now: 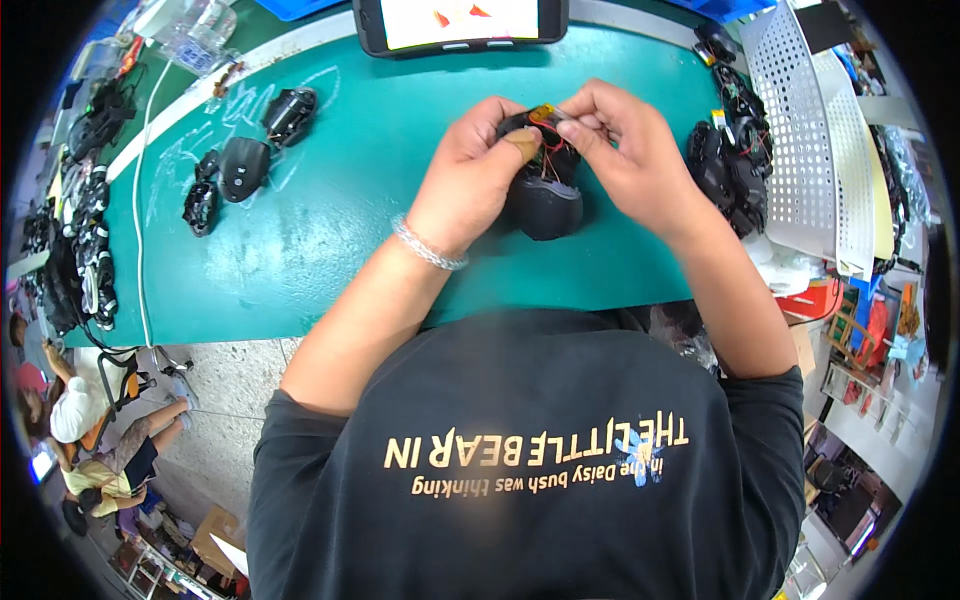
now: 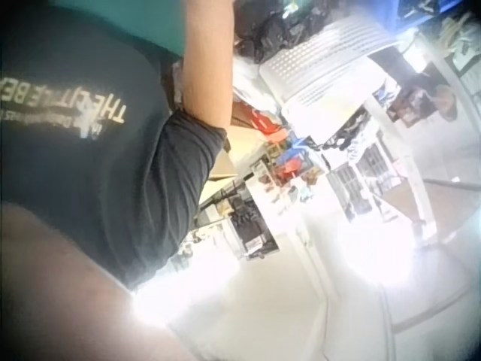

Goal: The person assembles small electronic components by inserting batteries and connecting wires. They handle the components one by one, placing them into a blue bin or onto the table after assembly.

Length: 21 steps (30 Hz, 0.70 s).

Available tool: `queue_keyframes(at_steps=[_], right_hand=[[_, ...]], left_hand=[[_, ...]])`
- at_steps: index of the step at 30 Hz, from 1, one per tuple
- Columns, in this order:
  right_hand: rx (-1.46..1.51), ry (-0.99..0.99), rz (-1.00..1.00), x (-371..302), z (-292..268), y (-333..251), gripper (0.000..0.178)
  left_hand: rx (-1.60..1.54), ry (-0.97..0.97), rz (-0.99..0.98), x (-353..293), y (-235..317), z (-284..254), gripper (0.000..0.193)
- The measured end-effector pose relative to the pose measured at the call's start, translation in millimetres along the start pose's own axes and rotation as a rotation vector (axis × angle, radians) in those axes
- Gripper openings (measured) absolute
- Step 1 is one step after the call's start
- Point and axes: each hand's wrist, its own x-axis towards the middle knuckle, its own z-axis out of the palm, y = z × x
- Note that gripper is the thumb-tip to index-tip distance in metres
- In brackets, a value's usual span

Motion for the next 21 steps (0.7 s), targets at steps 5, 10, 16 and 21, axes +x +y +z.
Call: queue_keyframes(at_steps=[5, 10, 16, 21], right_hand=[[-0.188, 0.131, -0.172, -4, 4, 0, 0.012], [-0.209, 0.202, -0.205, -6, 9, -4, 0.012], [-0.228, 0.294, -0.275, -6, 14, -4, 0.012], [-0.285, 0.253, -0.327, 0, 15, -1, 0.013]], left_hand=[[-0.033, 0.045, 0.047, 0, 4, 6, 0.018], [-0.035, 0.110, 0.111, -3, 8, 16, 0.020], [0.050, 0.003, 0.144, -4, 2, 12, 0.034], [0.082, 0.082, 0.140, -1, 3, 9, 0.032]])
